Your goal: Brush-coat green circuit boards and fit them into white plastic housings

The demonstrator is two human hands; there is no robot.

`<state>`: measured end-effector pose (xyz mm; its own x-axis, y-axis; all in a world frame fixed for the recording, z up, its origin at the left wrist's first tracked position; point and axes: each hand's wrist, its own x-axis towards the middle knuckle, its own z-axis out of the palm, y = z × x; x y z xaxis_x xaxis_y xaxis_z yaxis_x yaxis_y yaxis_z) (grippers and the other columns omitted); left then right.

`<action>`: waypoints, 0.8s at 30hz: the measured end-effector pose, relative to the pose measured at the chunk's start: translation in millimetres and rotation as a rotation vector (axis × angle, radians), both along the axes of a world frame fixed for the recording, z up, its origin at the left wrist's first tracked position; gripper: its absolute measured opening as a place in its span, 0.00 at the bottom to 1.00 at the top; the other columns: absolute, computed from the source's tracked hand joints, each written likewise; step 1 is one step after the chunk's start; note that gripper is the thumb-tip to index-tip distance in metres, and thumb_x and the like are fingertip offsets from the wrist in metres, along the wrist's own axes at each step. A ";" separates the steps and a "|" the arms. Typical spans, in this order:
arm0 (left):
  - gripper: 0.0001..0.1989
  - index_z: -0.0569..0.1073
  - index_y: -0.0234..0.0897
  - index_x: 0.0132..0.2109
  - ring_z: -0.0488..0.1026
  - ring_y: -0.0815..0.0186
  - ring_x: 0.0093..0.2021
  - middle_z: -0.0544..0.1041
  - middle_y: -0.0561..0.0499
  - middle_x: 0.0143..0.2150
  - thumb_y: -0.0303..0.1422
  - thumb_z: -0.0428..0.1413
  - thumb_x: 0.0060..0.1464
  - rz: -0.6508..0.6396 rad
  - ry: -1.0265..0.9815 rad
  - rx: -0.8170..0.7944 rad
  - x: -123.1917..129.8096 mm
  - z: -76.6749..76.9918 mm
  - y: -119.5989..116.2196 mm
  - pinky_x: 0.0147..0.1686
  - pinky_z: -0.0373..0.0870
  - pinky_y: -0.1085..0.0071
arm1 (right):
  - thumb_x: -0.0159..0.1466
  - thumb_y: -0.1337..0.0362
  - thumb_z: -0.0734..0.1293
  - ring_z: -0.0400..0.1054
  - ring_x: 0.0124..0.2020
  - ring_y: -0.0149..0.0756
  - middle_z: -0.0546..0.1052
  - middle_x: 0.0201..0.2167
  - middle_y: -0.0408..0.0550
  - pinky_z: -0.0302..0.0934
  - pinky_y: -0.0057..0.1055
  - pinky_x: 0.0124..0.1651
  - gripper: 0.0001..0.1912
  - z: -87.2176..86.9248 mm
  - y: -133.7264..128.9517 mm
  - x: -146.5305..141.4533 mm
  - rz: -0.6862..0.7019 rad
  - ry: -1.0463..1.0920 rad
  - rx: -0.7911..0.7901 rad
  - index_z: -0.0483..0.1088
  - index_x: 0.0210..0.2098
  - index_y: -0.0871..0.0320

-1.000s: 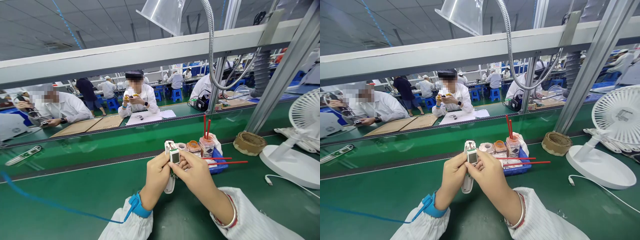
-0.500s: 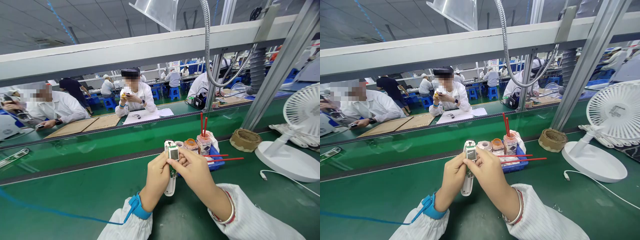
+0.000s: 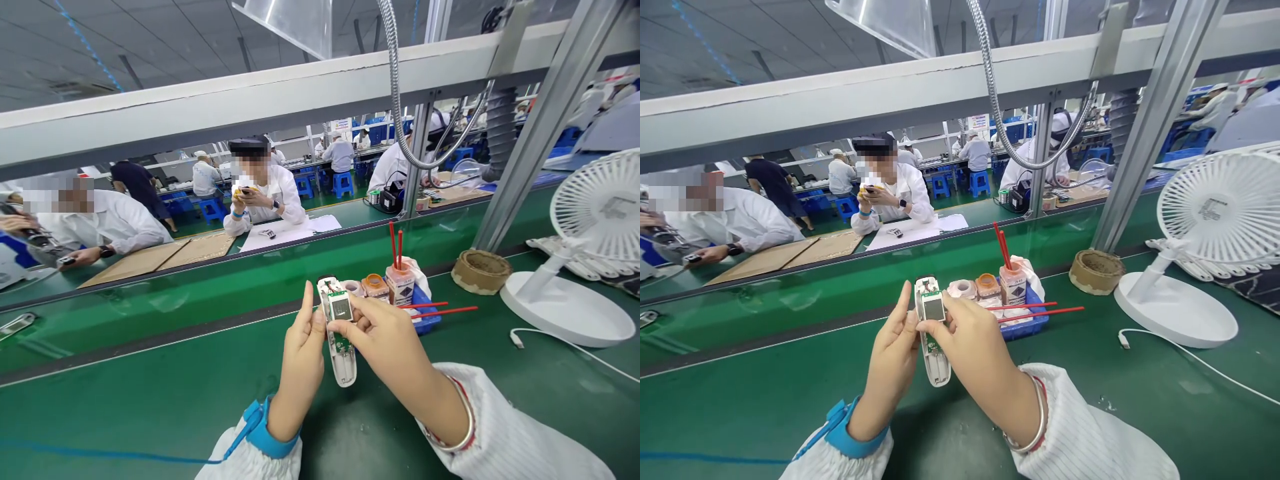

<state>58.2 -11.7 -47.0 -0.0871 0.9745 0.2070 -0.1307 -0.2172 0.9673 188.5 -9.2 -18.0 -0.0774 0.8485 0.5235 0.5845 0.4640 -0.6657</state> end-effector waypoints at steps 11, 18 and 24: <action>0.34 0.56 0.41 0.63 0.74 0.67 0.44 0.79 0.49 0.43 0.32 0.59 0.51 -0.205 -0.271 -0.122 1.8 15.1 -2.2 0.46 0.67 0.72 | 0.56 0.62 0.70 0.63 0.22 0.34 0.72 0.21 0.43 0.54 0.28 0.26 0.06 -3.7 0.4 -0.5 -0.057 -0.087 0.087 0.70 0.30 0.58; 0.28 0.59 0.38 0.56 0.75 0.69 0.30 0.79 0.50 0.34 0.34 0.60 0.50 -0.149 -0.234 -0.106 1.3 20.7 -1.0 0.32 0.69 0.76 | 0.58 0.66 0.67 0.65 0.21 0.34 0.74 0.20 0.44 0.54 0.29 0.25 0.02 -7.1 1.2 -2.1 -0.033 -0.145 0.043 0.71 0.30 0.58; 0.26 0.56 0.38 0.49 0.75 0.66 0.28 0.79 0.50 0.30 0.30 0.61 0.47 -0.164 -0.127 -0.149 -2.5 32.1 0.0 0.31 0.70 0.71 | 0.57 0.65 0.67 0.64 0.21 0.32 0.71 0.20 0.42 0.53 0.27 0.24 0.04 -14.1 0.9 -9.9 -0.022 -0.113 0.008 0.68 0.29 0.58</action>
